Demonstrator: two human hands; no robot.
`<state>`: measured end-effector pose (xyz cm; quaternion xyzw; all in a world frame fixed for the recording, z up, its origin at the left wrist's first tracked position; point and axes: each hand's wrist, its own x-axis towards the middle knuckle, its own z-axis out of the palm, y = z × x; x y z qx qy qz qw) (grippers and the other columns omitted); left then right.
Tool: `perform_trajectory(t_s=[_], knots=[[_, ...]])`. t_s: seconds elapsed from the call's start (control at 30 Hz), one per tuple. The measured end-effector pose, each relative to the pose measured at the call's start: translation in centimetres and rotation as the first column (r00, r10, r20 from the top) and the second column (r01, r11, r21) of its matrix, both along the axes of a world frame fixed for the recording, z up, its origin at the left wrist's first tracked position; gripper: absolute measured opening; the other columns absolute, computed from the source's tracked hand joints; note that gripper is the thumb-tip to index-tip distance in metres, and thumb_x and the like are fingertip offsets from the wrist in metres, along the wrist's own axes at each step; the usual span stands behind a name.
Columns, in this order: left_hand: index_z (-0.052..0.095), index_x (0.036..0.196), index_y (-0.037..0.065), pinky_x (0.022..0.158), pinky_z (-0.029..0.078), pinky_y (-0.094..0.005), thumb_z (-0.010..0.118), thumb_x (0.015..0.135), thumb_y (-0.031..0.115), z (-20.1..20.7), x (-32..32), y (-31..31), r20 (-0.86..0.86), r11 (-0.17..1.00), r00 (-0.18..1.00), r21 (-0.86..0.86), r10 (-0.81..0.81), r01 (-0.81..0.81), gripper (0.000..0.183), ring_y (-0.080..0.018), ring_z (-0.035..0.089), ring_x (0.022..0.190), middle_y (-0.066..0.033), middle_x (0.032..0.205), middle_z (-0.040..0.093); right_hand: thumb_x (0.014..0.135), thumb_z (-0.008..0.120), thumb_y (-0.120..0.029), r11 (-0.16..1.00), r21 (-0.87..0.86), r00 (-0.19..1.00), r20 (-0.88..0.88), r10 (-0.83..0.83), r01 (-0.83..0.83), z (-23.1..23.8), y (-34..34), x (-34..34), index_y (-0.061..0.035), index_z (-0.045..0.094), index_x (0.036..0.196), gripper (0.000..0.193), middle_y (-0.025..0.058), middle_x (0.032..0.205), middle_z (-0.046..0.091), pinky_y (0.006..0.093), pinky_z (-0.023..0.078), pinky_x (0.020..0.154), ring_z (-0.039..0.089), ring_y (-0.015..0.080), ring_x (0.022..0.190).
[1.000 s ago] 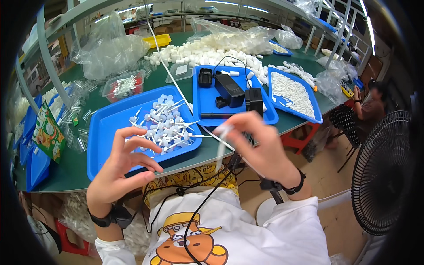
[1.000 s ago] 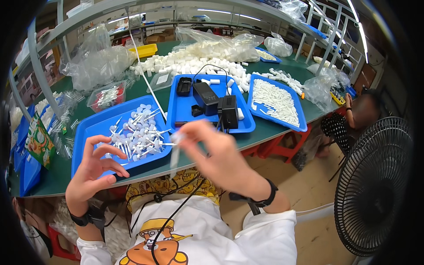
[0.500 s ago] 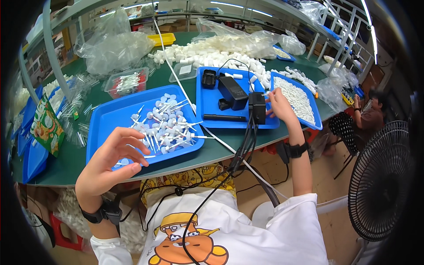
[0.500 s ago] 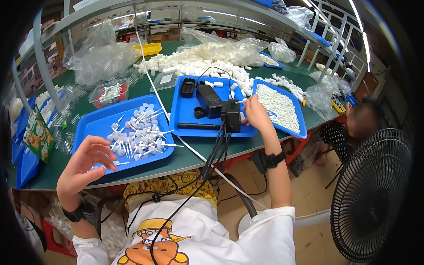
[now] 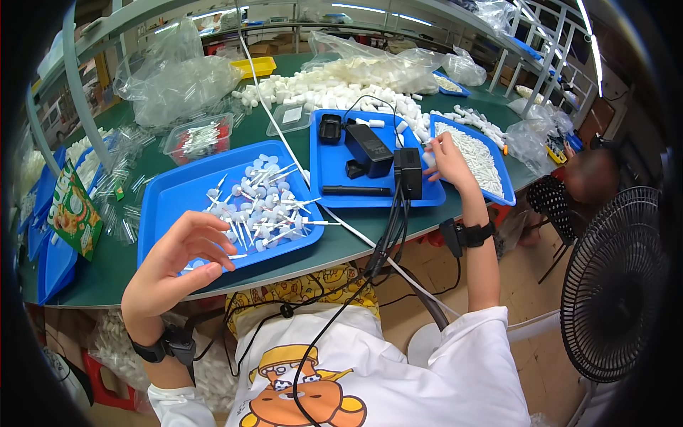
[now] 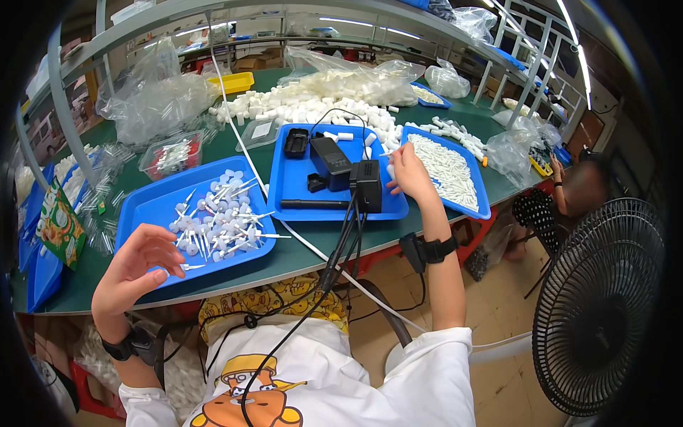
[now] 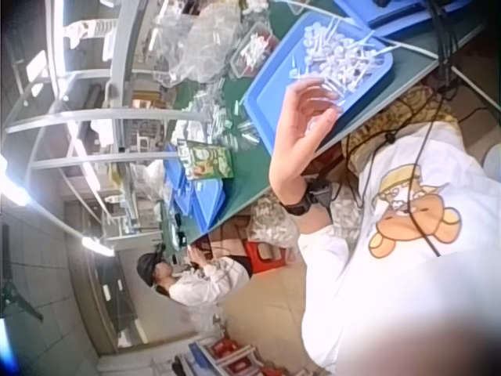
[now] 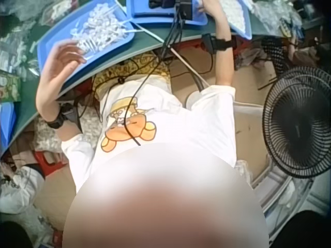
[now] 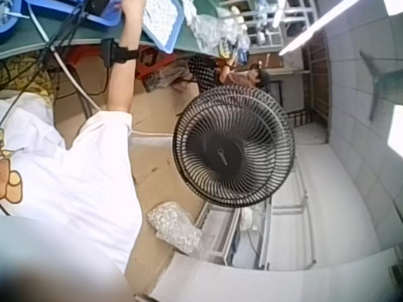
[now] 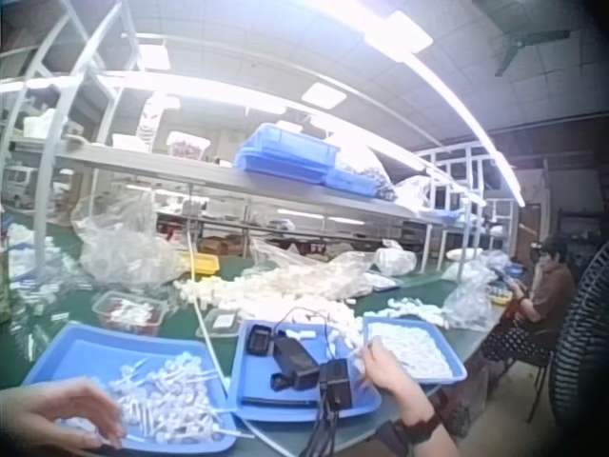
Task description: The person sits at a factory workbench and assembles small white plastic components by hand. They repeatedly pick up a cylindrical piece and a rod-like piece from a blue tray, insert the rod into the cylinder, and place the assembled unit back into the tray. The process is repetitive and involves handling multiple identical units.
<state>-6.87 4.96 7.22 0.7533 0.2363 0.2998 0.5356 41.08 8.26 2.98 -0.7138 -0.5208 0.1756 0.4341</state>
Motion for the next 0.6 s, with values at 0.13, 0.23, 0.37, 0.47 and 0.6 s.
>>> perform_trajectory(t_s=[0.13, 0.23, 0.37, 0.47, 0.6], knots=[[0.045, 0.114, 0.001, 0.081, 0.047, -0.0310, 0.056, 0.082, 0.001, -0.1, 0.3, 0.0, 0.006, 1.000, 1.000, 0.020, -0.017, 0.017, 0.033, -0.0182, 0.060, 0.090, -0.0103, 0.099, 0.056, 0.097, 0.034, -0.026, 0.988, 0.152, 1.000, 0.001, 0.015, -0.015, 1.8, -1.1, -1.1, -0.0036, 0.034, 0.104, 0.023, 0.0207, 0.115, 0.053, 0.0301, 0.054, 0.048, 0.066, 0.0270, 0.070], [0.047, 0.111, 0.000, 0.081, 0.048, -0.0304, 0.056, 0.084, 0.001, -0.3, 0.8, -0.1, 0.030, 1.000, 1.000, 0.013, -0.004, 0.004, 0.029, -0.0171, 0.060, 0.090, -0.0097, 0.098, 0.056, 0.098, 0.032, -0.024, 0.947, 0.271, 0.976, -0.087, 0.201, -0.172, 3.6, -3.0, -4.3, -0.0051, 0.035, 0.105, 0.020, 0.0196, 0.121, 0.051, 0.0283, 0.054, 0.052, 0.067, 0.0260, 0.079], [0.049, 0.108, -0.002, 0.081, 0.048, -0.0302, 0.056, 0.085, 0.001, -0.8, 1.7, -0.3, 0.064, 0.999, 0.998, -0.015, 0.030, -0.029, 0.024, -0.0158, 0.059, 0.091, -0.0090, 0.099, 0.055, 0.098, 0.032, -0.020, 0.868, 0.381, 0.921, -0.092, 0.379, -0.319, 5.2, -5.9, -9.4, -0.0029, 0.035, 0.106, 0.019, 0.0187, 0.117, 0.052, 0.0271, 0.054, 0.061, 0.066, 0.0244, 0.082], [0.050, 0.107, -0.002, 0.082, 0.049, -0.0302, 0.056, 0.085, 0.002, -1.1, 2.2, -0.4, 0.042, 1.000, 0.999, -0.020, 0.016, -0.015, 0.023, -0.0155, 0.059, 0.093, -0.0086, 0.100, 0.055, 0.099, 0.031, -0.018, 0.830, 0.371, 0.869, -0.108, 0.484, -0.416, 5.5, -6.9, -12.4, -0.0034, 0.035, 0.108, 0.018, 0.0198, 0.122, 0.049, 0.0274, 0.054, 0.065, 0.065, 0.0257, 0.085], [0.049, 0.113, -0.001, 0.081, 0.047, -0.0292, 0.053, 0.088, 0.004, -1.4, 3.1, -1.0, 0.125, 0.995, 0.990, -0.085, 0.059, -0.049, 0.027, -0.0153, 0.057, 0.095, -0.0101, 0.105, 0.057, 0.098, 0.031, -0.018, 0.663, 0.429, 0.598, -0.295, 0.745, -0.614, 5.3, -7.7, -15.7, -0.0048, 0.035, 0.110, 0.018, 0.0233, 0.127, 0.044, 0.0321, 0.055, 0.067, 0.065, 0.0314, 0.088]])
